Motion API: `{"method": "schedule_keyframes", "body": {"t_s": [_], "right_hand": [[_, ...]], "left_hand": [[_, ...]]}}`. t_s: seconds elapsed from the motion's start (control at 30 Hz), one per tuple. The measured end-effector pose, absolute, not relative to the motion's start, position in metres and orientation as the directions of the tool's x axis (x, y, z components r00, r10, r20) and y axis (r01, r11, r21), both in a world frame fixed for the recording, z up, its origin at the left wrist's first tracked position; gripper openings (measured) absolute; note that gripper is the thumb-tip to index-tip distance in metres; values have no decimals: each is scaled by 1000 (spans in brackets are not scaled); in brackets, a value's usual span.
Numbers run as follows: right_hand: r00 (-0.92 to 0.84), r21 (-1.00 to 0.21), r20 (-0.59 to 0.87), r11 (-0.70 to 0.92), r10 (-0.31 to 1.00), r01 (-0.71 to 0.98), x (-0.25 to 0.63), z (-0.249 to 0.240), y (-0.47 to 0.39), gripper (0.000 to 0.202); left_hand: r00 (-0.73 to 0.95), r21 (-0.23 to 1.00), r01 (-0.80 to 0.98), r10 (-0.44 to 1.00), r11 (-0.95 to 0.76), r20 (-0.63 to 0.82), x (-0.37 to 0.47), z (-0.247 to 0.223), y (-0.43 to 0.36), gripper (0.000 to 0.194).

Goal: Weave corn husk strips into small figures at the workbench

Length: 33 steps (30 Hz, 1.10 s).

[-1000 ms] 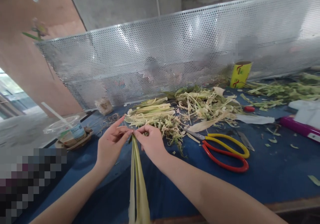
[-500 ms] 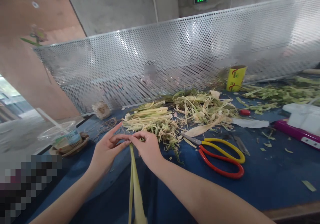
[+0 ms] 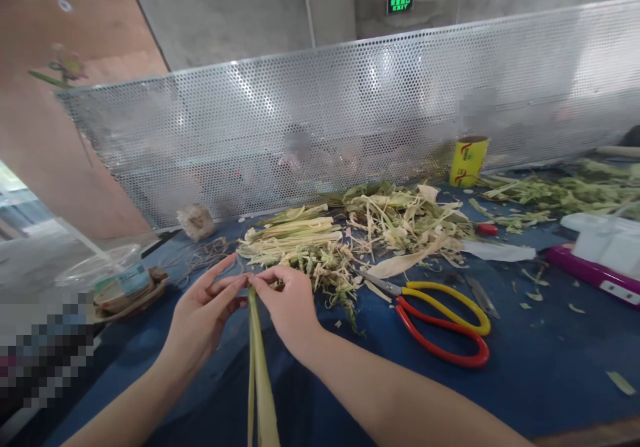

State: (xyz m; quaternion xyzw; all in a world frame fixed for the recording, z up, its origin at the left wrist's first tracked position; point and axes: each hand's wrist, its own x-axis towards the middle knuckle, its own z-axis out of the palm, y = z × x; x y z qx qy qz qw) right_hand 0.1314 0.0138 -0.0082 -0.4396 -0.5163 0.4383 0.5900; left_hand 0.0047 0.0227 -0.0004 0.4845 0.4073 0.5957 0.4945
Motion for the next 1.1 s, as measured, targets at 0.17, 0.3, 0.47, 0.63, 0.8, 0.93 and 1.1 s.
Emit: {"method": "schedule_keyframes", "body": {"t_s": [0.17,0.3,0.47,0.63,0.8,0.93,1.1], "right_hand": [[80,-981,162,170,984,-99,133,-9,16,17],[72,-980,139,147,988,-133,133,-10,17,18],[33,-967,104,108,994,-230,132,-9,16,17],[24,-933,105,107,994,-345,133,-11,16,19],[10,-905,150,142,989,-401,132,-13,17,19],[-45,-872,187,144,981,-468,130,-12,15,17],[-156,-899,161,79,975,-430,135,-7,16,17]], "left_hand": [[-2,953,-292,996,-87,90,8,0,22,65],[34,962,-198,980,-188,198,8,-1,24,77],[-21,959,-186,977,-213,213,6,-1,25,74],[-4,963,-179,979,-200,203,5,-1,25,61],[72,956,-290,997,53,-34,8,0,24,58],[45,936,-344,997,74,-62,6,5,24,54],[40,973,-199,991,-114,125,-1,5,24,47]]}}
